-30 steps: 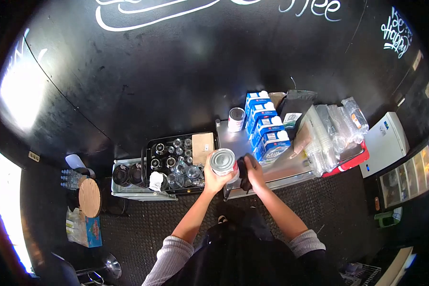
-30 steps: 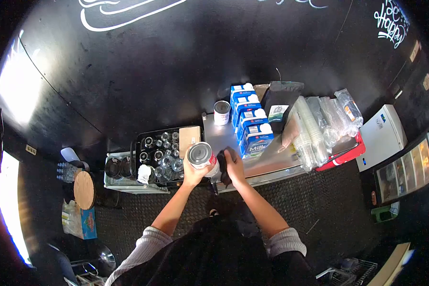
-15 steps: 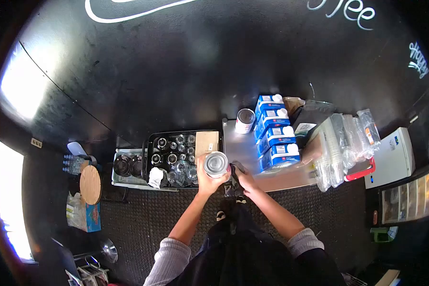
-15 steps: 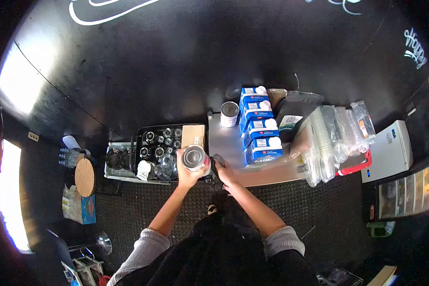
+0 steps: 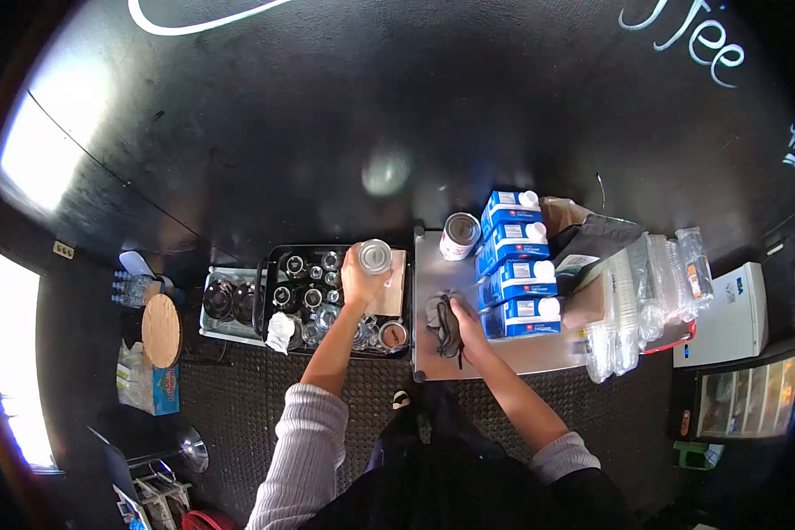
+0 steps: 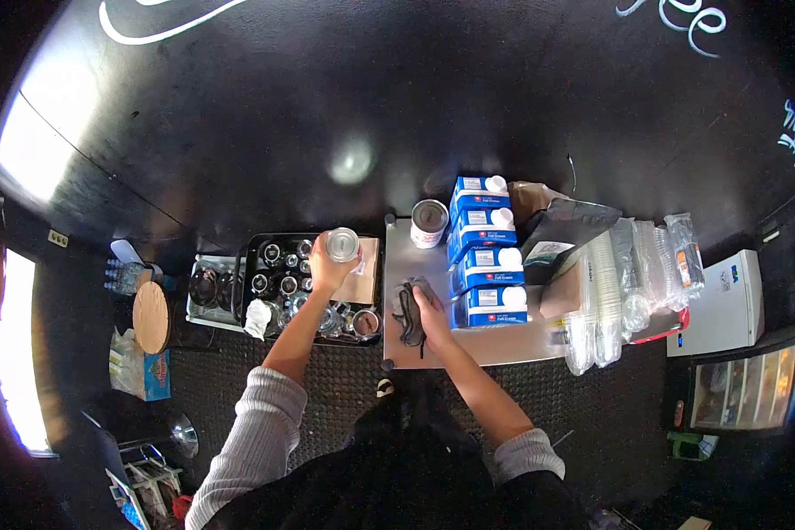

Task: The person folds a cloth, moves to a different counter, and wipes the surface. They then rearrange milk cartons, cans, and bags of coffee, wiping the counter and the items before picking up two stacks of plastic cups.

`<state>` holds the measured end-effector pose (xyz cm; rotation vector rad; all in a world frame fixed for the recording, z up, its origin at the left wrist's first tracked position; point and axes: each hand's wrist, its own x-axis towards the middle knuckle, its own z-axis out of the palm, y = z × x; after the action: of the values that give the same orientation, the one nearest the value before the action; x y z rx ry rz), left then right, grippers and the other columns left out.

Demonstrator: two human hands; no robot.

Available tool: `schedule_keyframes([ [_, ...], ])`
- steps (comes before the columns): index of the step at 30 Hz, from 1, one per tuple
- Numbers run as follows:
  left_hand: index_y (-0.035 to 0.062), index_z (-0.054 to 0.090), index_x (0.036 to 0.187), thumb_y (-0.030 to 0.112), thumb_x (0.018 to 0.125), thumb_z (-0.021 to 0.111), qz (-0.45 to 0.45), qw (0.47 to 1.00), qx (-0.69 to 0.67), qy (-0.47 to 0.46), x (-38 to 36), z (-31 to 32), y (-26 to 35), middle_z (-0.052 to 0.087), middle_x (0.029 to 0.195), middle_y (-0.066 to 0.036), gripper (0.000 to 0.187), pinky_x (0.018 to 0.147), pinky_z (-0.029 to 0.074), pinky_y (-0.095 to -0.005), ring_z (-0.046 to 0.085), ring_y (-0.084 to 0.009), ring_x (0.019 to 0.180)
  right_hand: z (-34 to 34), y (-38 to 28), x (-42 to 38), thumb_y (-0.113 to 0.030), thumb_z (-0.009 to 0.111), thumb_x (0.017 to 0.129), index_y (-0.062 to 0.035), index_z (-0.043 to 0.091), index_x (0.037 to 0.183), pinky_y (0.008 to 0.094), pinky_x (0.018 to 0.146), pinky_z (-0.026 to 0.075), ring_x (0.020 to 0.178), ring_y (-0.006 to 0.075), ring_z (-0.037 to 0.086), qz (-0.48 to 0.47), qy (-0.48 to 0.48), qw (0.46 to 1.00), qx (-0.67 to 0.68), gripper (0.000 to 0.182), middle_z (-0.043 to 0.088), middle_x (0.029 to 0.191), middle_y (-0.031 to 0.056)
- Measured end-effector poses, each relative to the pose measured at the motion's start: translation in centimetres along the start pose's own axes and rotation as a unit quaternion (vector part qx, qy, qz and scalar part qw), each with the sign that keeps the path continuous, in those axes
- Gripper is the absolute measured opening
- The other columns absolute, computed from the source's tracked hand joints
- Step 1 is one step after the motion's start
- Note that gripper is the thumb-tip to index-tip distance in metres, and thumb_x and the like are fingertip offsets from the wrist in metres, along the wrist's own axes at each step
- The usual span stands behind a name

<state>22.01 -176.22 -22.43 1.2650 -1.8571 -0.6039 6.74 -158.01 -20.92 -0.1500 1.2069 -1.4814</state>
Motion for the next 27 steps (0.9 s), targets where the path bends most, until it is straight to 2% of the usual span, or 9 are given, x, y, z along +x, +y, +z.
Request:
schedule_keyframes([
  [6, 0.0016, 0.048, 0.109, 0.022, 0.052, 0.085, -0.043, 0.997, -0.013, -0.060, 1.0, 2.4, -1.2, 0.059, 0.102, -0.019, 0.070, 0.083, 0.047, -0.0434, 0.058, -0.0366, 0.095, -1.4, 1.4, 1.9, -0.026, 0.056, 0.092, -0.0037, 0.055, 0.116, 0.0282, 0.073, 0.052, 0.085, 0.0137, 0.064, -0.002, 0.003, 1.000, -0.012, 0.033, 0.064, 0.101, 0.0062],
  [9, 0.0019, 0.048, 0.106, 0.023, 0.055, 0.084, -0.019, 1.000, 0.011, 0.000, 1.2, 3.4, -2.2, 0.061, 0.095, -0.018, 0.066, 0.077, 0.049, -0.0416, 0.061, -0.0350, 0.089, -1.0, 0.7, 1.9, -0.026, 0.053, 0.093, -0.0034, 0.055, 0.115, 0.0293, 0.072, 0.053, 0.084, 0.0146, 0.064, -0.011, -0.009, 1.000, -0.006, 0.032, 0.064, 0.100, 0.0070],
  [11, -0.0003, 0.042, 0.113, 0.025, 0.055, 0.085, -0.054, 0.997, -0.004, -0.051, 1.5, 3.4, -2.5, 0.056, 0.106, -0.021, 0.076, 0.083, 0.047, -0.0446, 0.056, -0.0385, 0.099, -0.5, 0.4, 2.2, -0.026, 0.051, 0.094, -0.0031, 0.054, 0.114, 0.0297, 0.071, 0.053, 0.083, 0.0154, 0.064, -0.027, -0.015, 0.999, -0.010, 0.031, 0.064, 0.100, 0.0074],
  [18, 0.0004, 0.036, 0.121, 0.028, 0.058, 0.083, -0.089, 0.990, 0.020, -0.107, 1.2, 2.8, -1.5, 0.046, 0.121, -0.022, 0.084, 0.090, 0.043, -0.0447, 0.049, -0.0377, 0.110, 0.6, -0.5, 2.1, -0.030, 0.042, 0.097, -0.0026, 0.052, 0.120, 0.0335, 0.085, 0.048, 0.097, 0.0194, 0.061, 0.007, -0.038, 0.993, 0.113, 0.037, 0.061, 0.111, 0.0103],
  [21, 0.0001, 0.033, 0.127, 0.030, 0.060, 0.082, -0.049, 0.992, 0.098, -0.054, 0.3, 2.6, -0.4, 0.042, 0.124, -0.021, 0.088, 0.095, 0.037, -0.0467, 0.044, -0.0368, 0.116, 0.6, -0.9, 1.6, -0.032, 0.042, 0.097, -0.0022, 0.051, 0.122, 0.0352, 0.091, 0.045, 0.102, 0.0211, 0.059, 0.037, -0.059, 0.986, 0.151, 0.040, 0.060, 0.114, 0.0107],
  [23, 0.0016, 0.033, 0.129, 0.024, 0.062, 0.082, 0.036, 0.994, 0.011, 0.106, -0.7, 1.9, 1.7, 0.042, 0.124, -0.019, 0.085, 0.098, 0.035, -0.0451, 0.039, -0.0347, 0.119, -0.2, -0.7, 2.3, -0.033, 0.042, 0.097, -0.0021, 0.051, 0.123, 0.0358, 0.093, 0.044, 0.103, 0.0219, 0.058, 0.031, -0.078, 0.981, 0.173, 0.041, 0.060, 0.115, 0.0107],
  [24, 0.0002, 0.043, 0.122, 0.023, 0.073, 0.076, 0.091, 0.988, -0.022, 0.127, -1.2, 1.5, 2.5, 0.049, 0.118, -0.018, 0.064, 0.095, 0.037, -0.0405, 0.046, -0.0309, 0.112, -0.7, -0.3, 2.5, -0.033, 0.043, 0.096, -0.0024, 0.051, 0.122, 0.0357, 0.093, 0.043, 0.104, 0.0220, 0.057, 0.017, -0.092, 0.980, 0.176, 0.041, 0.060, 0.116, 0.0101],
  [26, -0.0018, 0.051, 0.114, 0.018, 0.080, 0.069, -0.009, 0.987, -0.159, -0.006, -3.1, 0.7, 4.2, 0.056, 0.106, -0.016, 0.043, 0.093, 0.039, -0.0371, 0.052, -0.0271, 0.103, -0.9, 0.1, 2.3, -0.034, 0.043, 0.096, -0.0028, 0.051, 0.122, 0.0355, 0.094, 0.043, 0.105, 0.0222, 0.057, 0.003, -0.105, 0.978, 0.180, 0.042, 0.059, 0.116, 0.0096],
  [27, -0.0026, 0.056, 0.108, 0.018, 0.086, 0.063, -0.067, 0.962, -0.259, -0.047, -3.9, -0.1, 6.7, 0.061, 0.096, -0.012, 0.031, 0.089, 0.041, -0.0322, 0.055, -0.0200, 0.094, -0.4, -0.3, 1.9, -0.036, 0.044, 0.095, -0.0036, 0.053, 0.121, 0.0338, 0.092, 0.043, 0.103, 0.0196, 0.057, -0.001, -0.119, 0.976, 0.180, 0.042, 0.060, 0.114, 0.0082],
])
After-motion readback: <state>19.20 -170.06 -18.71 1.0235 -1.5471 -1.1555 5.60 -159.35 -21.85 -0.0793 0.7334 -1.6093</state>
